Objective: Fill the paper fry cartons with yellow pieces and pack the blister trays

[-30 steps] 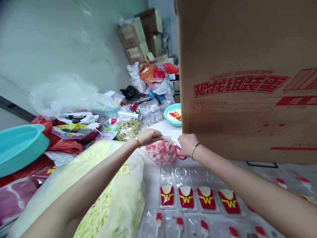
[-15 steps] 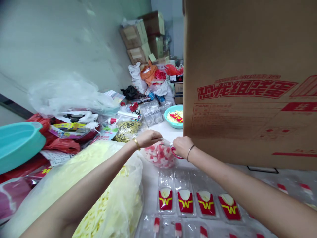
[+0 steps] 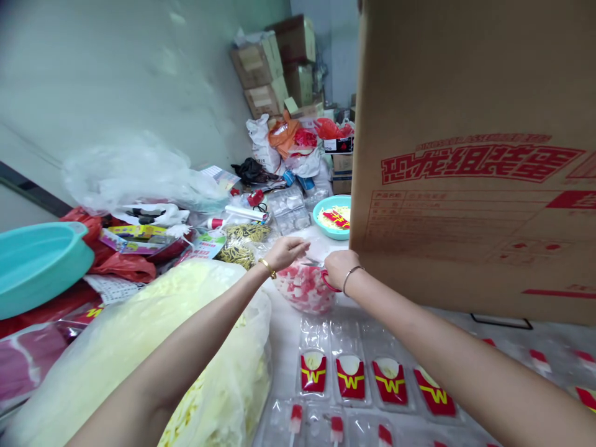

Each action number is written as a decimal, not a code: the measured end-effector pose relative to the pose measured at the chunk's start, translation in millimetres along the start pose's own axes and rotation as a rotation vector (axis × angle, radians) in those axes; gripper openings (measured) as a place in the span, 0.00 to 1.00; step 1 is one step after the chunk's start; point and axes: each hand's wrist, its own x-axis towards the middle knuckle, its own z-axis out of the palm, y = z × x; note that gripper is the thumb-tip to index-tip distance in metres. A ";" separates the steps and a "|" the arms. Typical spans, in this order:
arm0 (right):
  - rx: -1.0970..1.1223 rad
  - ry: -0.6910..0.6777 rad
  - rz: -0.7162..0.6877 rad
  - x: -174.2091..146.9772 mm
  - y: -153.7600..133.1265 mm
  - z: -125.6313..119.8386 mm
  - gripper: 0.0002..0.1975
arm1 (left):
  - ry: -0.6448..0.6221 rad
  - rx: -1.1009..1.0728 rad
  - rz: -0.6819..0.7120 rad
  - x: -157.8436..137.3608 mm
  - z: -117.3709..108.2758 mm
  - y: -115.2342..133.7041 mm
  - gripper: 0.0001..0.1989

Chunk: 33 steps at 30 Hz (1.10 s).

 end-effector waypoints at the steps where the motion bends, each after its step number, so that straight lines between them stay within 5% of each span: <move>1: 0.004 0.010 0.010 1.8 -2.1 0.3 0.23 | 0.020 -0.020 -0.006 0.6 1.0 -1.6 0.21; 4: 0.020 0.017 0.017 9.6 -8.4 0.9 0.31 | 0.061 -0.009 0.000 1.4 3.1 -5.8 0.22; 12: 0.013 0.000 -0.022 28.0 -14.2 1.9 0.26 | 0.221 -0.146 0.043 2.0 5.4 -6.9 0.19; 17: 0.043 -0.005 -0.030 51.7 -38.2 2.3 0.29 | 0.506 -0.339 0.133 30.2 -40.1 18.7 0.20; 23: 0.071 -0.041 -0.031 59.9 -44.8 -1.7 0.34 | 0.690 -0.586 -0.035 30.6 -99.8 10.1 0.19; 28: 0.075 -0.053 -0.016 68.0 -47.5 -3.9 0.41 | 0.786 -0.699 -0.090 12.4 -109.9 1.3 0.17; 33: 0.092 -0.133 -0.039 79.8 -55.9 -8.8 0.33 | 0.882 -0.707 -0.033 6.0 -106.7 2.8 0.18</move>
